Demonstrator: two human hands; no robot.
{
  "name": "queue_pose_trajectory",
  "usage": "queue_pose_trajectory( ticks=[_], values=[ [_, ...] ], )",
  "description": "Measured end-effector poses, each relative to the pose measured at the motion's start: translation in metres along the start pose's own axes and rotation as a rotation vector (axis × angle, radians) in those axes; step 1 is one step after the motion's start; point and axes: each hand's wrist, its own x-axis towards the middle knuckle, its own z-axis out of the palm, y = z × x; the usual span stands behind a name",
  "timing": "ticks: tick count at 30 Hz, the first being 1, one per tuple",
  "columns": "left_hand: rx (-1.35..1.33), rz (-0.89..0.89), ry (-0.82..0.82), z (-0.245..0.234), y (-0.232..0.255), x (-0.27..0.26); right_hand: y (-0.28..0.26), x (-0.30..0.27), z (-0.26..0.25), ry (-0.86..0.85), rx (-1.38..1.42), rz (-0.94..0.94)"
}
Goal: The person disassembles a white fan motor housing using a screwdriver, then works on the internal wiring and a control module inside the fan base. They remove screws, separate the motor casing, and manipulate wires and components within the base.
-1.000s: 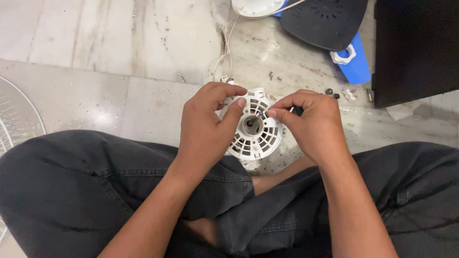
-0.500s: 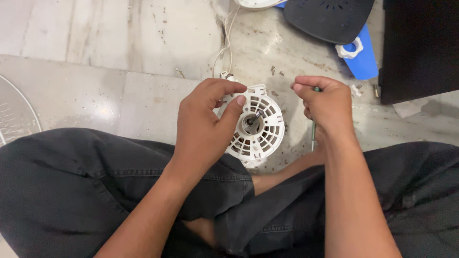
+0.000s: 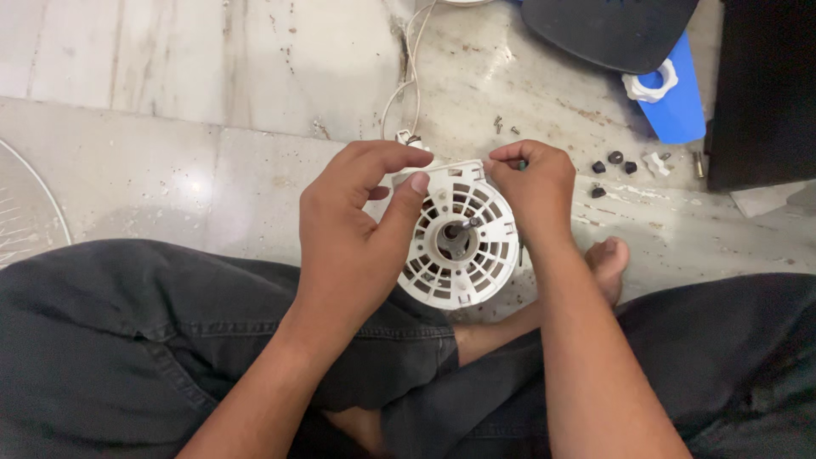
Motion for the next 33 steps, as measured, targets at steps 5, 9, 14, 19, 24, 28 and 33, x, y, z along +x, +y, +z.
queue_pose_trajectory(
  ticks=[5, 9, 14, 19, 24, 28, 33],
  values=[
    [0.025, -0.007, 0.033, 0.000, -0.003, 0.003, 0.012, 0.011, 0.008, 0.098, -0.062, -0.127],
    [0.033, -0.025, 0.074, -0.003, -0.006, 0.007, 0.012, 0.014, 0.006, 0.115, 0.106, -0.042],
    [0.023, -0.078, 0.081, -0.006, -0.007, 0.010, -0.019, 0.005, -0.013, 0.162, 0.188, -0.122],
    [0.091, -0.130, 0.010, -0.010, -0.009, 0.013, -0.070, -0.012, -0.057, -0.149, 0.203, -0.114],
    [0.132, -0.187, -0.079, -0.011, -0.008, 0.019, -0.109, -0.034, -0.103, -0.175, -0.028, -0.252],
    [0.150, -0.396, -0.131, -0.008, -0.004, 0.024, -0.108, -0.061, -0.098, -0.281, -0.287, -0.131],
    [0.127, -0.463, -0.117, -0.005, -0.001, 0.026, -0.103, -0.054, -0.083, -0.346, -0.289, -0.005]
  ],
)
